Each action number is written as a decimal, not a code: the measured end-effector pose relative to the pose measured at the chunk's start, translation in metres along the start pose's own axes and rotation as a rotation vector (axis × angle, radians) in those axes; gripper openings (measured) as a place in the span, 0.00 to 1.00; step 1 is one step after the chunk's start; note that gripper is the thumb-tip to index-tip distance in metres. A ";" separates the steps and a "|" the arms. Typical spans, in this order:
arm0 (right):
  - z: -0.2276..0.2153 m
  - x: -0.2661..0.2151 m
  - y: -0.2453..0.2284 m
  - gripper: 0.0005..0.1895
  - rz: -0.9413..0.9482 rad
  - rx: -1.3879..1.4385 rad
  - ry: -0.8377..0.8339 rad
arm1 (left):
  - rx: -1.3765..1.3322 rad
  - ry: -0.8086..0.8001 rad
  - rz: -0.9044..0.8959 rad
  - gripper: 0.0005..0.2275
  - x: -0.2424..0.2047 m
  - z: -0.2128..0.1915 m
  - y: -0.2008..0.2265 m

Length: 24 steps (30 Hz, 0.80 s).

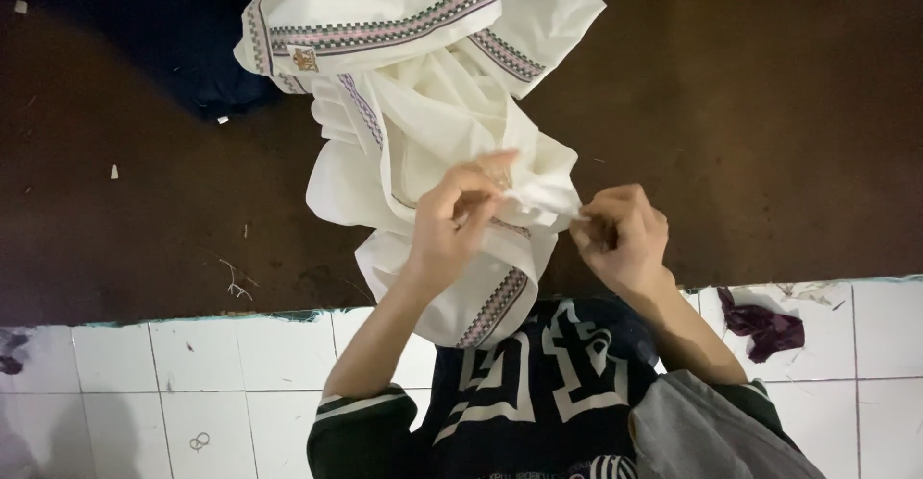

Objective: Trimming excess threads from a white garment using a thread clipper on a work table.

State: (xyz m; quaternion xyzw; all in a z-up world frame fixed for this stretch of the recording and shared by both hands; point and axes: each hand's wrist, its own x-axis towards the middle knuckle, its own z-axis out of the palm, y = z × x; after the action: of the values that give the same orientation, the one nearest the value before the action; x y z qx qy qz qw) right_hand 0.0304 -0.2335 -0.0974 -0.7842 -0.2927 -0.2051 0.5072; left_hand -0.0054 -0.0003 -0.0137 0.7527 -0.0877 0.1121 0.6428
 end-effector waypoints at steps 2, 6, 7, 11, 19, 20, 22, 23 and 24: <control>0.006 -0.021 0.013 0.15 -0.124 -0.118 -0.035 | 0.206 0.176 -0.005 0.02 -0.003 0.004 0.000; 0.012 -0.008 -0.017 0.15 -0.212 -0.112 -0.138 | 0.022 0.255 -0.048 0.02 -0.007 0.019 0.008; 0.012 -0.001 -0.026 0.15 -0.205 -0.100 -0.185 | -0.032 0.258 -0.051 0.03 -0.008 0.021 0.008; -0.002 0.010 -0.042 0.19 -0.018 0.073 -0.359 | -0.158 0.271 -0.069 0.03 -0.015 0.027 0.012; -0.027 0.030 -0.056 0.17 0.135 -0.107 -0.347 | -0.148 0.276 0.048 0.02 -0.017 0.030 0.014; -0.027 0.030 -0.055 0.15 0.133 -0.138 -0.359 | -0.167 0.262 0.041 0.01 -0.017 0.030 0.015; -0.026 0.043 -0.064 0.14 0.073 -0.149 -0.353 | -0.160 0.258 0.062 0.01 -0.021 0.031 0.007; -0.025 0.050 -0.069 0.13 0.013 -0.160 -0.346 | -0.152 0.252 0.084 0.00 -0.023 0.031 0.003; -0.024 0.052 -0.070 0.13 0.014 -0.159 -0.347 | -0.152 0.253 0.083 0.00 -0.023 0.031 0.004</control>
State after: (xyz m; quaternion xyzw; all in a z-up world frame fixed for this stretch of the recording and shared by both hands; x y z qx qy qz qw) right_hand 0.0223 -0.2209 -0.0081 -0.8474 -0.3533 -0.0856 0.3870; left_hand -0.0264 -0.0321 -0.0212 0.6774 -0.0452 0.2256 0.6987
